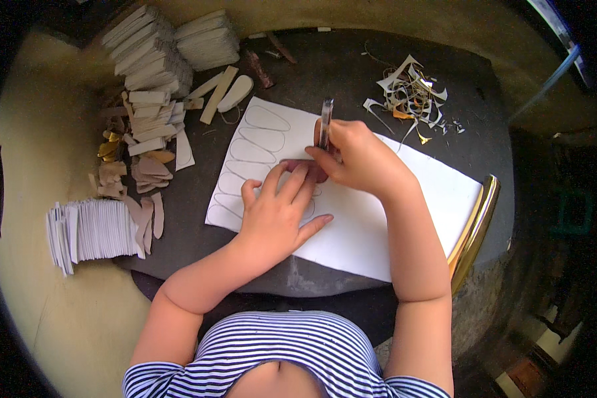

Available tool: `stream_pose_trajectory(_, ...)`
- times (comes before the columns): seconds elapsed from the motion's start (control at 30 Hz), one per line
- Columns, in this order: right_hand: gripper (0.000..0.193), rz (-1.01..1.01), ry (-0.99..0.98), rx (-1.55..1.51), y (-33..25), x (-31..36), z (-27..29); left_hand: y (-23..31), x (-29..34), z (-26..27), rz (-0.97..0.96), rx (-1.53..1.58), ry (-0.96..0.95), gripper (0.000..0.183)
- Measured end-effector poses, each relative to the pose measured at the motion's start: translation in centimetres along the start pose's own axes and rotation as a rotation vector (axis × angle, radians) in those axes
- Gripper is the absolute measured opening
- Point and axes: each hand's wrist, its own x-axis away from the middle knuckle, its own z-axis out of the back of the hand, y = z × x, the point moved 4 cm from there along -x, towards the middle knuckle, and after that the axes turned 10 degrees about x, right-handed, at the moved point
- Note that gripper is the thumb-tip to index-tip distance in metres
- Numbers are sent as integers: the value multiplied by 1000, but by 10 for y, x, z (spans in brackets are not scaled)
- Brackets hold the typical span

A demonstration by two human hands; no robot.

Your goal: The person uses a pen to trace the outline of a small pink object onto a white sheet of paper. They repeatedly reposition the object and trace its shape multiple times to create a pattern of identical outlines.

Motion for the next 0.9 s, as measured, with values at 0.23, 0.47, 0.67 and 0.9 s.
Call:
stream_pose_trajectory(0.23,18,-105,7,-77,-4,4,-1,6,-1,-11,-22,-151,21,65)
stream_pose_trajectory(0.47,16,-175,59,-37,-5,13,-2,6,-2,-13,-43,-172,95,72)
stream_pose_trajectory(0.67,8,-120,181,-34,6,29,-11,6,-1,-14,-31,-181,62,72)
stream_pose_trajectory(0.9,12,-16,241,45,1,27,-12,4,0,-15,-27,-155,66,69)
